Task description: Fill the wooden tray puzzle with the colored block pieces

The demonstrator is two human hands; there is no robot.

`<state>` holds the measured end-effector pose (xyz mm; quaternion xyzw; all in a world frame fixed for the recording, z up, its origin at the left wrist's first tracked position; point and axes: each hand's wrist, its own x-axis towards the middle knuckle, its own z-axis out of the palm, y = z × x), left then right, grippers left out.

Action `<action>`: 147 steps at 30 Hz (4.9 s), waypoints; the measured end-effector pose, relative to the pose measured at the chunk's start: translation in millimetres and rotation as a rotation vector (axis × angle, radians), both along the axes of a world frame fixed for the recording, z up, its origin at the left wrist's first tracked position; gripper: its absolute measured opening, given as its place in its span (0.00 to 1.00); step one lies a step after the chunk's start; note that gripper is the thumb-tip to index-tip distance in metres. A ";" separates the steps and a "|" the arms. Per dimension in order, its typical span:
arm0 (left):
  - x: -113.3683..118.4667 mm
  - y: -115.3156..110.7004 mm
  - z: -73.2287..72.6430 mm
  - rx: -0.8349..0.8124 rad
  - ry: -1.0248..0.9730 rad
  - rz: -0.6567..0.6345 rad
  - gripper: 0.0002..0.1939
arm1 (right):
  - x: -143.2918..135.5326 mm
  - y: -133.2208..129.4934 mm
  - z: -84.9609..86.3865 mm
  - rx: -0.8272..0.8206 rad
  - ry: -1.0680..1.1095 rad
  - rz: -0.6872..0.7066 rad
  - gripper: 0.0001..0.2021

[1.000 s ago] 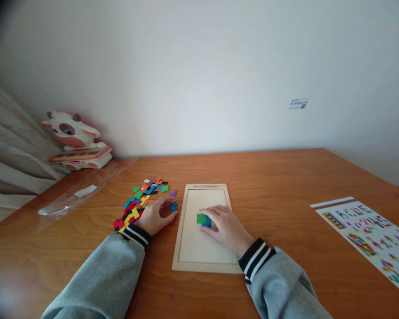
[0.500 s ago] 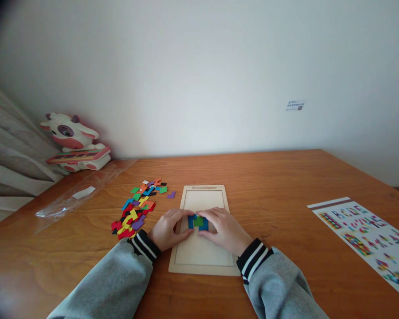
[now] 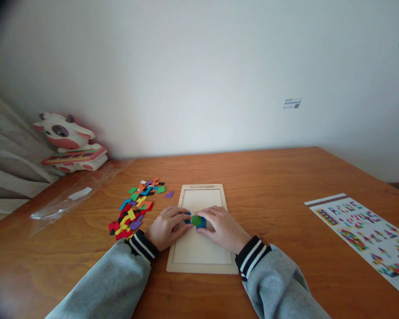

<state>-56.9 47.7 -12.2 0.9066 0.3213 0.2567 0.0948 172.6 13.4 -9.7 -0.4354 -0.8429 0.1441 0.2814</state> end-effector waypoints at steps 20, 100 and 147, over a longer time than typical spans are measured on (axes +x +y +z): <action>-0.7 -5.4 0.1 0.178 -0.050 -0.131 0.09 | 7.8 4.6 -2.9 0.055 -0.012 -0.118 0.16; -43.1 64.5 -24.8 0.165 -0.034 0.650 0.16 | 1.8 -1.2 -3.6 0.010 0.111 -0.120 0.14; -46.5 57.7 -25.2 0.070 -0.030 0.262 0.14 | 7.9 4.8 -9.9 0.081 0.150 -0.343 0.08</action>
